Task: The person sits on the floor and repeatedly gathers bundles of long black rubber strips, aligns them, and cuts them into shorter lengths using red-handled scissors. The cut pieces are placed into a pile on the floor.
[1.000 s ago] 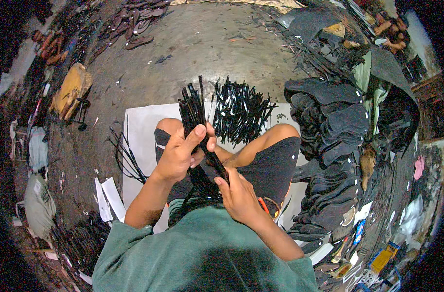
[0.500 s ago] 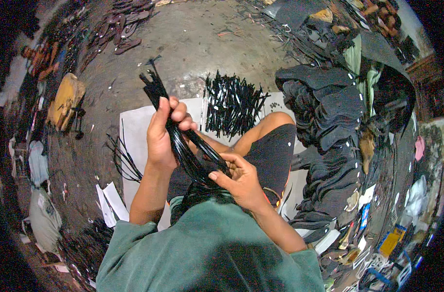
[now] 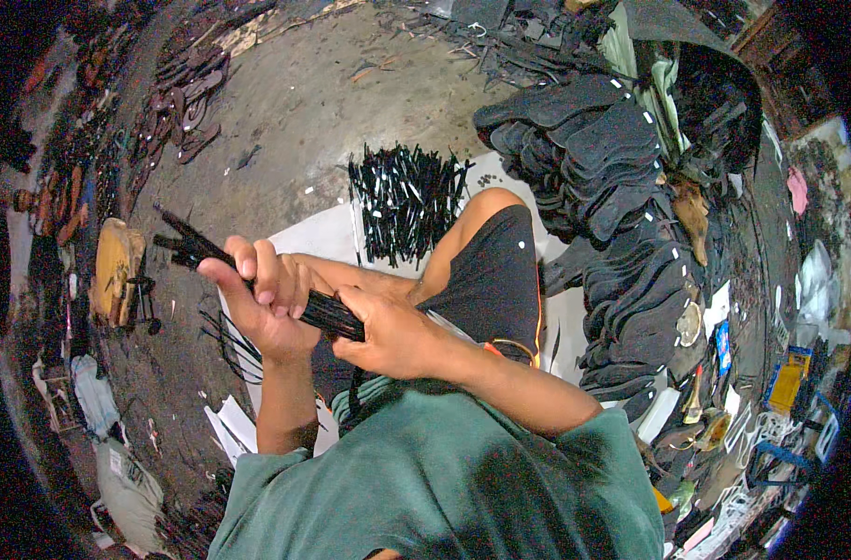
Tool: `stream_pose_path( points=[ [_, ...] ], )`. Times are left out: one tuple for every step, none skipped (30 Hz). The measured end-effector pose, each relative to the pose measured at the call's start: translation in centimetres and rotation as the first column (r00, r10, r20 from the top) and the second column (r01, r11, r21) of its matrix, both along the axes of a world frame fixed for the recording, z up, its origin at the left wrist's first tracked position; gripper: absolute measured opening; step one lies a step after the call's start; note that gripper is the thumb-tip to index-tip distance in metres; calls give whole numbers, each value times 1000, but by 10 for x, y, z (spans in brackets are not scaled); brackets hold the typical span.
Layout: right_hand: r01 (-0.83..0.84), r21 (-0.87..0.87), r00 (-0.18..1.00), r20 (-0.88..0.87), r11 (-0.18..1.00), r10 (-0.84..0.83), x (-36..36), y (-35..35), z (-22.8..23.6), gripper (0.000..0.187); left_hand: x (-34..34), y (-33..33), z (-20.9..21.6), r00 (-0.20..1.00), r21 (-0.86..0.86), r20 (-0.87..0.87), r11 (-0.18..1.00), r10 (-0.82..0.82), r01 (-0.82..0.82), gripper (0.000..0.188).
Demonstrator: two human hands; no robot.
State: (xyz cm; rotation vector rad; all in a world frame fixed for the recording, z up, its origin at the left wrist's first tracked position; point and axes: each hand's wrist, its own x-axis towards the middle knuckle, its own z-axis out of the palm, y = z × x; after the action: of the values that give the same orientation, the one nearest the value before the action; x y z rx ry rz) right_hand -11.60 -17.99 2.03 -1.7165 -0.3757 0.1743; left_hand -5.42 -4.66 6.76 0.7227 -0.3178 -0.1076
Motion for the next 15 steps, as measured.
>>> stream_pose_path(
  points=[
    [38,7,999,17,999,-38,-3,5,-1,32,-1,0,-1,1000,-46,13,999,-3,4,44],
    [77,14,996,33,997,-77,-5,9,-2,30,-2,0,-3,1000,-92,27,996,-6,9,45],
    [87,-3,996,33,996,-87,-6,12,-3,29,-2,0,-4,999,-138,40,990,-9,14,45],
    [103,-21,994,33,994,-102,-6,14,-3,29,2,5,0,999,-227,41,974,-6,16,46],
    [120,-40,992,33,992,-119,-7,15,-3,28,3,8,0,999,-232,38,973,-6,15,46],
    [120,-55,993,15,991,-120,-9,15,-1,28,4,10,0,999,-237,34,971,-6,14,46],
    [115,-71,993,-2,991,-115,-11,15,1,29,2,12,0,999,-242,33,970,-1,8,46],
    [109,-87,994,-19,990,-111,-12,15,2,29,0,14,-3,998,-192,43,981,42,-33,45],
    [94,-176,995,-1,980,-96,-11,13,2,30,-1,15,-6,998,-185,10,981,62,-59,45],
    [76,-266,997,15,961,-75,-9,10,2,31,-2,16,-10,996,-179,-24,980,86,-89,45],
    [59,-354,998,30,933,-52,-6,7,2,32,-4,18,-14,992,-171,-58,978,110,-119,44],
    [152,-301,976,194,942,-96,-1,3,3,36,-5,24,-18,983,-112,-111,981,145,-158,42],
    [239,-232,925,350,943,-149,5,-3,3,40,-7,24,-17,914,22,-220,939,340,-344,37],
    [137,-402,974,223,905,-48,7,-18,3,41,0,36,-14,804,344,-5,756,595,-557,34],
    [56,-614,995,101,787,8,9,-31,0,41,8,48,-11,640,555,282,423,715,-716,32]
  ],
)
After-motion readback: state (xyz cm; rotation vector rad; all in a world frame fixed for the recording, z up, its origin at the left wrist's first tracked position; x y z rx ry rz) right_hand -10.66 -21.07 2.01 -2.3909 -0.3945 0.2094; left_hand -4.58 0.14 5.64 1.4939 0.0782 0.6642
